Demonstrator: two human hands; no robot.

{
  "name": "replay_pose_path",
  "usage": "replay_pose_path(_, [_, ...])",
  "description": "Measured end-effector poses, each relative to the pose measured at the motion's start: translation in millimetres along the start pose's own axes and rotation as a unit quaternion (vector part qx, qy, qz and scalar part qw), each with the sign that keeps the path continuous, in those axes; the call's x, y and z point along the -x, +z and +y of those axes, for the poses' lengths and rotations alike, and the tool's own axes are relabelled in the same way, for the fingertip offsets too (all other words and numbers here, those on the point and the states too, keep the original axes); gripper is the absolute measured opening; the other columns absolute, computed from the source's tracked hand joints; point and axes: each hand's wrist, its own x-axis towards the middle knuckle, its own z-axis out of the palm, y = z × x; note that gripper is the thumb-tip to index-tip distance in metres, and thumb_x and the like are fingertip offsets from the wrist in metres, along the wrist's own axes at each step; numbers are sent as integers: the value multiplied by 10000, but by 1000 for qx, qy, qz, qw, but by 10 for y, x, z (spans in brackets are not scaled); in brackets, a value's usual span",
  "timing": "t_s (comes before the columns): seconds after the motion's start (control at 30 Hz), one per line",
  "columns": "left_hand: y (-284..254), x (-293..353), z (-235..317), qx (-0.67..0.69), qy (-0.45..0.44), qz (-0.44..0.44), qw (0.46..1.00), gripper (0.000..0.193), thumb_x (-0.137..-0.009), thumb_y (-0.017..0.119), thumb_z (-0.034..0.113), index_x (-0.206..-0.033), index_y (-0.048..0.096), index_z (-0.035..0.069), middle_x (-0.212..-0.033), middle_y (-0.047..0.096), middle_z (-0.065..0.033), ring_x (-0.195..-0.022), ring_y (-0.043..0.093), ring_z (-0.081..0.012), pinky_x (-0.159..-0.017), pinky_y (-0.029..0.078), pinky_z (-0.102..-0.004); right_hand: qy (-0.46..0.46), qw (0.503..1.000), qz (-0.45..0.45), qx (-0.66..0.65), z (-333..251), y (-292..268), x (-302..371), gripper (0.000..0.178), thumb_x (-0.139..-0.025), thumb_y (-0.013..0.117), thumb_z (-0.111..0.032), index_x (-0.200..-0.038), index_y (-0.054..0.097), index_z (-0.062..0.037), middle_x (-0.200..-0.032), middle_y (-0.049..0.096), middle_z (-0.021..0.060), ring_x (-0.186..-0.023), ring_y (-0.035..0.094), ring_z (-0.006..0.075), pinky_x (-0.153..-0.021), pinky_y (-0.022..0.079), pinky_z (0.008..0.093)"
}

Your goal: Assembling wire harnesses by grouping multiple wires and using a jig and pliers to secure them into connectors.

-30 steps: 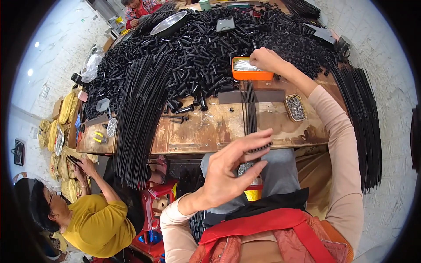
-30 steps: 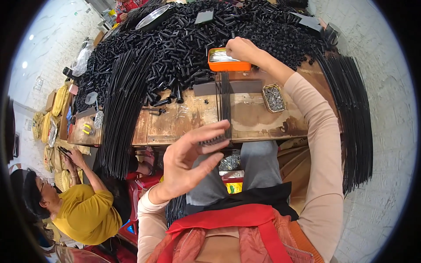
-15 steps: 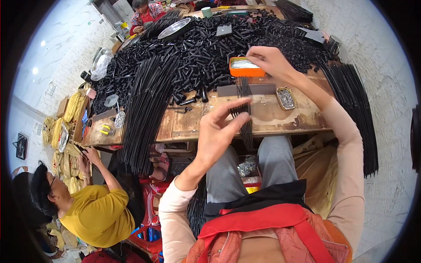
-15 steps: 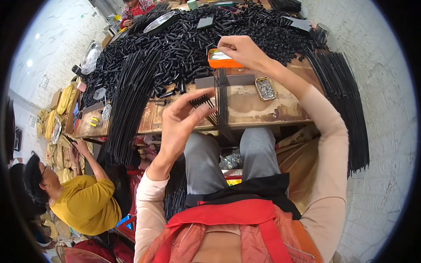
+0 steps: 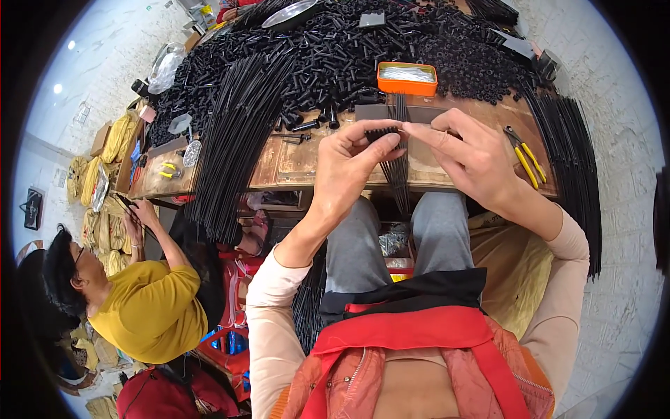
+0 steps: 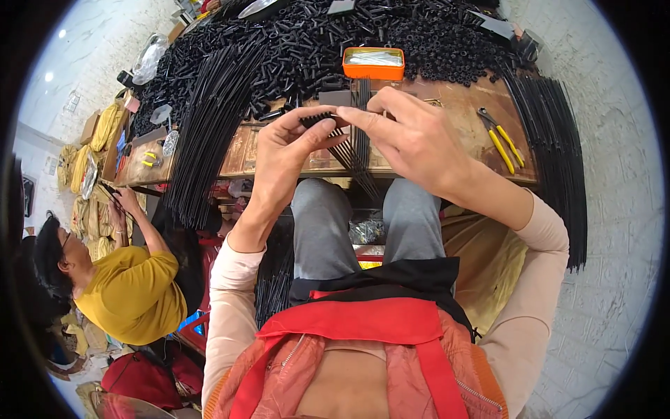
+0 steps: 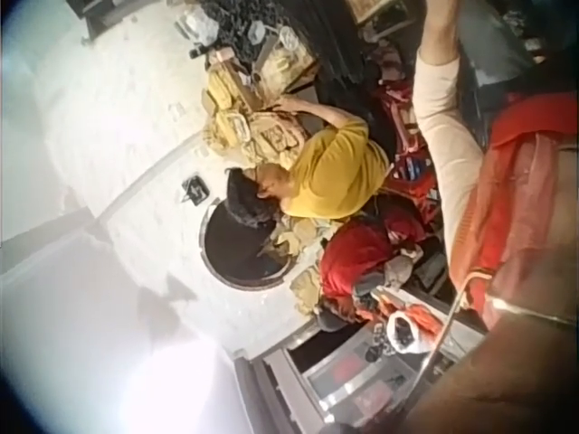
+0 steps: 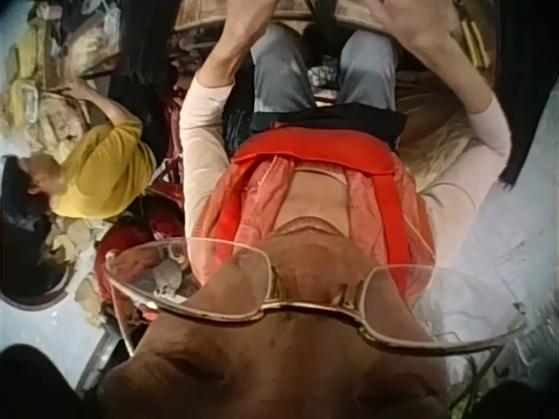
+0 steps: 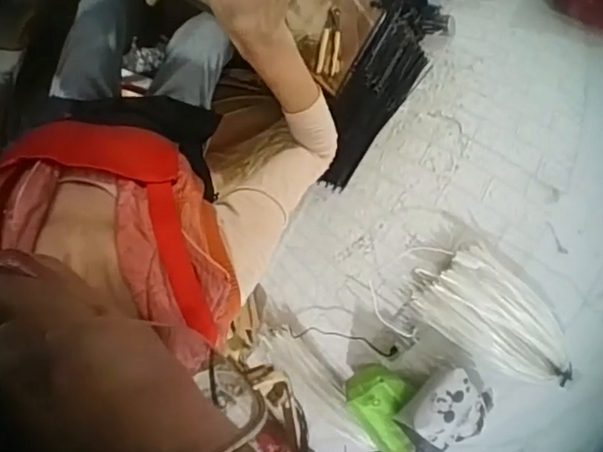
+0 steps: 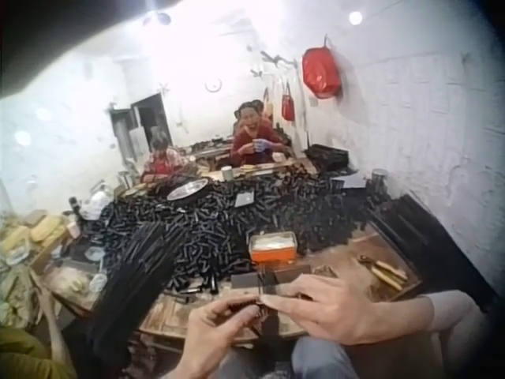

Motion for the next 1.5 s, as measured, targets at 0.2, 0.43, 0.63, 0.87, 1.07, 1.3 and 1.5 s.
replay_pose_path(0.2, [10,-16,6,4,7,-2,1000,211,-931,635,32,-1123,669,-49,-984,714,-111,-883,682,-124,-828,584,-259,22,998,16,-63,24,75,21,460,-796,643,79,-1223,667,-90,-851,585,73,-664,565,182,-581,475,307])
replay_pose_path(0.43, [61,14,60,4,-6,-6,1000,193,-937,624,24,-1112,664,-45,-1039,701,-121,-960,671,-145,-842,587,-277,140,990,-2,-32,1420,561,-197,154,-885,618,-90,-1012,680,-29,-814,616,111,-712,636,234,-596,501,345])
replay_pose_path(0.63, [78,0,75,-3,-16,6,1000,187,-934,620,10,-1108,666,-41,-1046,697,-123,-958,672,-152,-839,589,-277,170,976,-90,100,2377,1380,-368,156,-823,587,-153,-904,692,-71,-862,652,145,-815,642,363,-720,529,413])
replay_pose_path(0.87, [-20,-11,23,-18,-4,-15,1000,250,-931,641,44,-1172,650,-21,-1062,701,-64,-900,630,-55,-857,557,-237,261,948,-28,-180,1501,749,-409,173,-886,646,-157,-988,697,-27,-746,568,55,-689,546,134,-635,444,265])
replay_pose_path(1.07, [62,-38,39,26,-1,-29,999,265,-935,640,53,-1187,639,-30,-1052,711,-97,-920,661,-95,-868,551,-241,0,1000,1,-12,267,-95,-62,382,-797,662,30,-1151,703,-107,-801,573,63,-691,573,193,-596,474,308])
replay_pose_path(1.3, [71,-28,5,-3,-9,-15,1000,222,-927,625,16,-1134,651,-57,-1020,701,-151,-939,693,-185,-857,601,-318,-4,998,4,61,34,-79,95,562,-702,674,61,-1227,678,-142,-865,580,80,-732,599,229,-600,492,345])
replay_pose_path(1.5, [81,-2,14,3,-15,-10,1000,215,-926,620,8,-1125,653,-65,-1017,701,-151,-951,691,-190,-865,598,-325,-12,999,13,47,-22,-59,93,559,-714,663,65,-1247,658,-105,-865,576,77,-724,606,226,-599,499,338])
